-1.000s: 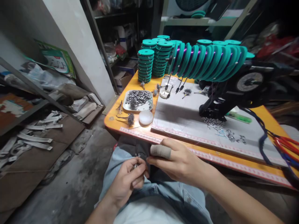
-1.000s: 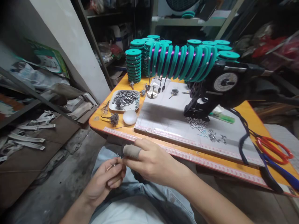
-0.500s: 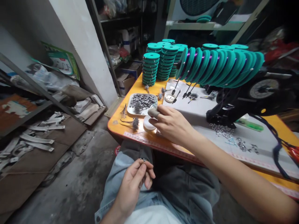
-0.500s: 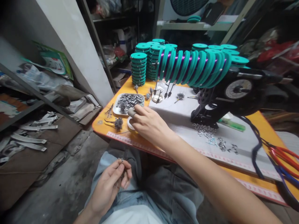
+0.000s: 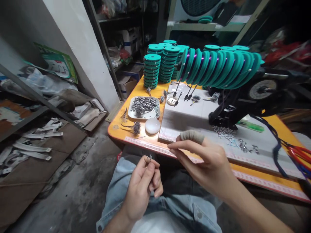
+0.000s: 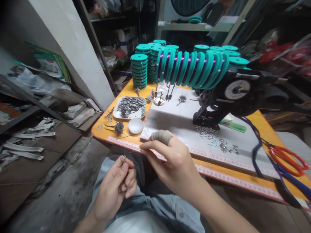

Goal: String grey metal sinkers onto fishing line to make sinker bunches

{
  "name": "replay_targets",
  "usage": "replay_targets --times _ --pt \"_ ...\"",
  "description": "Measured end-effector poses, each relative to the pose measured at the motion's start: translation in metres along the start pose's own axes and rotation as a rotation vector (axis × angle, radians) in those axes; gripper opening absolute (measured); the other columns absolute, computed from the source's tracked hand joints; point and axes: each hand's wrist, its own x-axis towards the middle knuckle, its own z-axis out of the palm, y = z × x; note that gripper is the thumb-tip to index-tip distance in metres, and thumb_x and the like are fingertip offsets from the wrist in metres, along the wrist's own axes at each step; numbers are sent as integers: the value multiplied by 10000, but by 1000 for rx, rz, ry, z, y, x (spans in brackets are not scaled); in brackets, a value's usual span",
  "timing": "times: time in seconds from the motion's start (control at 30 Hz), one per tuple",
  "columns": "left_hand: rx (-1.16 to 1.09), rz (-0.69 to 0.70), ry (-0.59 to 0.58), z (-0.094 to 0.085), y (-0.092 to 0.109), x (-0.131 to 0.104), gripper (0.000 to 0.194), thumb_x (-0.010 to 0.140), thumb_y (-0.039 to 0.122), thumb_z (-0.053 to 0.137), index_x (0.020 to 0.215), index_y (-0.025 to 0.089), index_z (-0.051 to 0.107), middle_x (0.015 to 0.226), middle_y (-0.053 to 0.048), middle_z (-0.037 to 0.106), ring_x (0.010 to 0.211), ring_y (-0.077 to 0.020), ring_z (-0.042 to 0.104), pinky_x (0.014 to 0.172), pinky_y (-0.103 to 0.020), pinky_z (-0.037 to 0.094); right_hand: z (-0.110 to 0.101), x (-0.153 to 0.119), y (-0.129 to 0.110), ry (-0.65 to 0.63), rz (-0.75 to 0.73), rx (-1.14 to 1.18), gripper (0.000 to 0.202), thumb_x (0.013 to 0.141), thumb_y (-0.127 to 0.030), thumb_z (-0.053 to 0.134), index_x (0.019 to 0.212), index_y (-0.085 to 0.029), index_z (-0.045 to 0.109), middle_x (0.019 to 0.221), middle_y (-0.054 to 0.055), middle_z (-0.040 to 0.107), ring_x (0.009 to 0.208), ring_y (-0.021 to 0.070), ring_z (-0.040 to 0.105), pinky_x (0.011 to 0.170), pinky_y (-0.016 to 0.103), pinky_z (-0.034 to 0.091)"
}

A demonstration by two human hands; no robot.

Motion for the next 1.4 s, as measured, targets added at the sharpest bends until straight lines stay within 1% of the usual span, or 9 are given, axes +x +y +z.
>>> replay_targets --times 0.23,0.33,0.47,0.7,0.8,0.9,1.07,1.23,1.4 --pt "-11 -71 -113 8 -5 -10 341 855 469 743 846 179 562 556 79 449 434 -32 268 406 -134 286 12 -33 -6 78 -44 -244 108 922 -57 629 966 -130 695 869 87 662 780 197 614 653 313 508" --pt "-16 -87 -153 8 -6 -12 328 872 466 722 845 184 556 554 78 437 432 -35 253 408 -136 282 6 -38 -10 125 63 -119 95 915 -74 639 951 -151 683 847 60 653 761 172 631 665 290 519" --pt "7 -95 -195 10 -10 -11 322 890 466 699 840 196 530 554 81 422 438 -43 237 411 -137 284 0 -39 -17 98 184 123 120 911 -103 664 950 -209 704 755 -3 654 674 135 620 610 242 510" --pt "151 -48 -266 14 -12 -7 336 923 504 641 857 215 483 562 89 403 458 -51 286 439 -149 319 2 -36 -18 48 229 295 116 906 -128 697 945 -216 762 820 3 727 720 126 662 638 230 511" --pt "277 -2 -235 16 -13 -7 315 952 488 603 862 215 475 569 84 427 470 -52 360 467 -163 351 2 -38 -18 34 281 268 101 896 -136 693 899 -220 749 760 -21 729 646 115 637 592 237 478" --pt "254 101 -146 19 -17 -8 278 966 462 592 888 231 458 560 95 413 466 -57 363 461 -163 354 4 -41 -20 62 299 232 107 884 -131 694 875 -230 734 725 -38 716 610 111 600 568 238 461" --pt "80 164 -64 23 -16 -8 291 944 430 636 842 235 447 563 100 366 455 -57 228 404 -130 273 9 -48 -18 183 262 239 121 889 -108 688 917 -212 744 808 7 692 730 140 630 639 251 511" --pt "68 216 -27 17 -8 -7 256 949 388 638 831 233 471 572 90 361 476 -69 236 416 -134 286 12 -53 -17 174 229 146 146 888 -87 677 948 -209 729 860 31 659 803 171 625 707 302 509" --pt "102 282 2 14 -10 -8 236 937 386 658 837 236 505 582 82 387 489 -72 287 429 -142 309 13 -52 -21 165 201 131 151 891 -88 672 954 -215 722 867 35 656 802 177 625 709 310 510"
